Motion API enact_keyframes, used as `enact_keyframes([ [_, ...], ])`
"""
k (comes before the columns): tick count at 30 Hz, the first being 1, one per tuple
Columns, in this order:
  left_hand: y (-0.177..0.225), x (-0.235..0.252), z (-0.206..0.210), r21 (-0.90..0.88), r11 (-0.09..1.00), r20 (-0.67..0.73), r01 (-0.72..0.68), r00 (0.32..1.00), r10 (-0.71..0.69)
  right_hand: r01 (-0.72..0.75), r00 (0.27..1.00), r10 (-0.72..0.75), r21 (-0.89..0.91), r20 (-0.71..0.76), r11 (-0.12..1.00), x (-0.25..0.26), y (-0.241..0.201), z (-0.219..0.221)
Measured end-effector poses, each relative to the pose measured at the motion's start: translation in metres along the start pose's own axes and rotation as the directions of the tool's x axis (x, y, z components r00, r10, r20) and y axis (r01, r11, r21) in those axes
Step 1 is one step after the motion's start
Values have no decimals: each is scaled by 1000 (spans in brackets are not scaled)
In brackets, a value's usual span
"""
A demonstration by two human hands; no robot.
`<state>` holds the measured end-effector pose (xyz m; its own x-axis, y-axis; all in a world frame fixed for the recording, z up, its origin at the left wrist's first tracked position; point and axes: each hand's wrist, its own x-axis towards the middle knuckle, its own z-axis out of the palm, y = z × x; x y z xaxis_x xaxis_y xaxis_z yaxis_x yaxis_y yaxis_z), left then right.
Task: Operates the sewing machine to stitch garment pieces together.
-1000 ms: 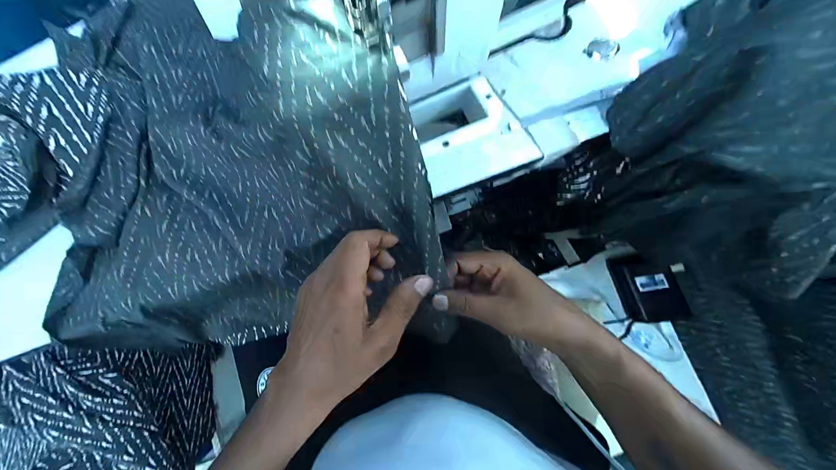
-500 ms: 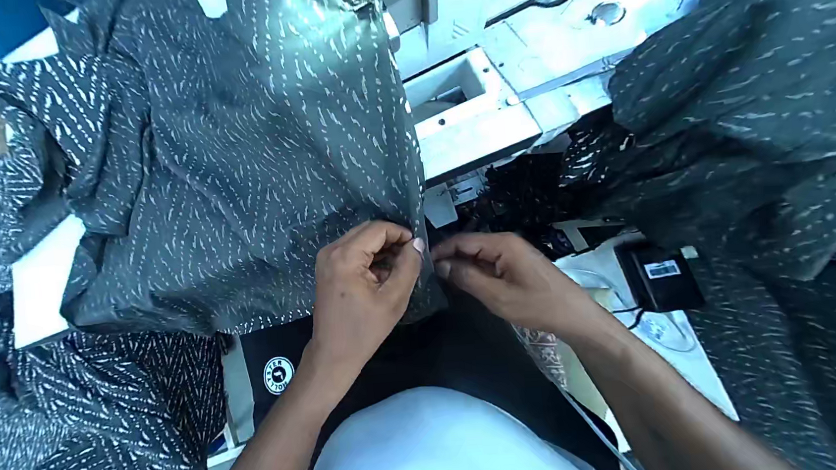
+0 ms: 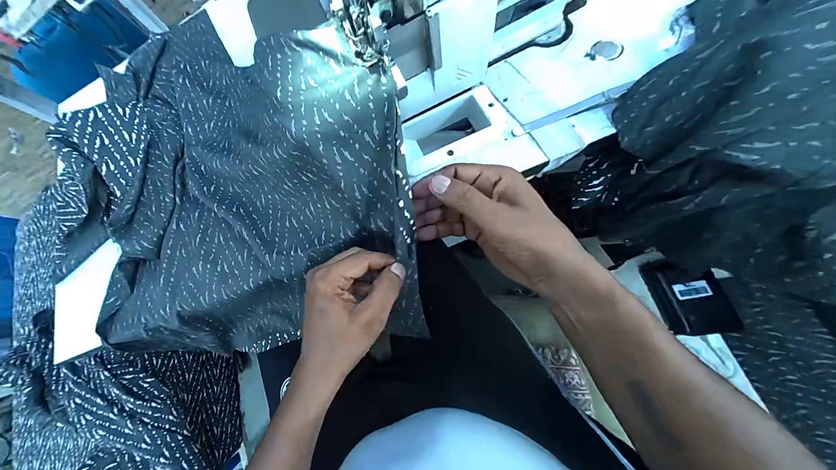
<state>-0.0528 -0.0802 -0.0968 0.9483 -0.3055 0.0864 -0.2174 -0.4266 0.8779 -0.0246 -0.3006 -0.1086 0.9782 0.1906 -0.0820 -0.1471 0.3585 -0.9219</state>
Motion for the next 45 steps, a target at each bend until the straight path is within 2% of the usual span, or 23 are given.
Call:
enact_keyframes([
  [3, 7, 3, 8, 5, 999, 29, -42, 999, 41, 58, 998, -59, -182, -1, 982, -11, 10, 5],
  [7, 5, -5, 12, 87, 996, -62, -11, 998, 16, 38, 999, -36, -126, 15, 991, -25, 19, -3],
  [9, 12, -6, 13, 94, 996, -97, 10, 995, -1, 62, 998, -61, -168, 11, 984, -28, 18, -4],
  [13, 27, 9, 16, 94, 996, -54, 5, 999, 0, 105, 994, -93, -209, 65, 972, -28, 10, 7],
  [15, 26, 12, 15, -19, 997, -39, 73, 997, -74, 45, 998, -39, -146, 48, 988, -31, 12, 7],
  [17, 22, 12, 7, -245, 947, -37, 208, 974, -224, -41, 998, 36, 101, 46, 994, -35, 16, -3],
  [19, 20, 21, -5, -504, 787, -32, 356, 903, -429, -115, 990, 80, 329, 117, 937, -35, 18, -15],
  [20, 19, 27, -14, -619, 681, -15, 392, 860, -509, -133, 987, 94, 329, 132, 935, -34, 18, -16],
  [21, 20, 31, -22, -675, 624, 1, 393, 847, -532, -134, 986, 104, 258, 127, 957, -32, 20, -15],
  [22, 22, 32, -30, -666, 644, 4, 377, 864, -503, -123, 988, 109, 125, 113, 984, -30, 24, -12],
  [23, 26, 30, -36, -579, 726, 5, 370, 893, -451, -111, 989, 114, -31, 90, 993, -30, 29, -9],
  [25, 25, 14, -43, -288, 894, 40, 343, 937, -347, -130, 989, 145, -248, 42, 960, -35, 40, -6],
  [27, 4, -4, -43, 0, 952, 41, 305, 951, -305, -161, 985, 170, -258, 13, 953, -44, 55, -10],
  [29, -20, -23, -42, 193, 928, 8, 320, 945, -328, -186, 982, 184, -253, -32, 949, -53, 70, -19],
  [30, -28, -31, -42, 194, 920, 0, 339, 938, -346, -192, 981, 184, -262, -55, 946, -58, 76, -22],
  [32, -35, -40, -42, -23, 914, 27, 406, 914, -405, -218, 976, 216, -212, -33, 953, -70, 75, -27],
  [34, -34, -43, -49, -403, 781, 142, 478, 875, -462, -257, 965, 258, -19, 41, 966, -81, 70, -28],
  [36, -33, -44, -57, -583, 643, 240, 496, 862, -447, -308, 951, 301, 145, 70, 940, -84, 66, -20],
  [37, -32, -45, -57, -586, 635, 274, 503, 861, -430, -307, 952, 304, 142, 42, 941, -82, 66, -13],
  [40, -24, -46, -40, -492, 688, 356, 534, 844, -400, -212, 977, 211, -50, -16, 976, -64, 72, 7],
  [42, -22, -47, -27, -415, 744, 327, 523, 849, -415, -149, 987, 139, -143, -77, 979, -58, 76, 21],
  [45, -31, -52, -27, -388, 803, 259, 453, 889, -377, -208, 974, 185, -186, -132, 960, -64, 78, 15],
])
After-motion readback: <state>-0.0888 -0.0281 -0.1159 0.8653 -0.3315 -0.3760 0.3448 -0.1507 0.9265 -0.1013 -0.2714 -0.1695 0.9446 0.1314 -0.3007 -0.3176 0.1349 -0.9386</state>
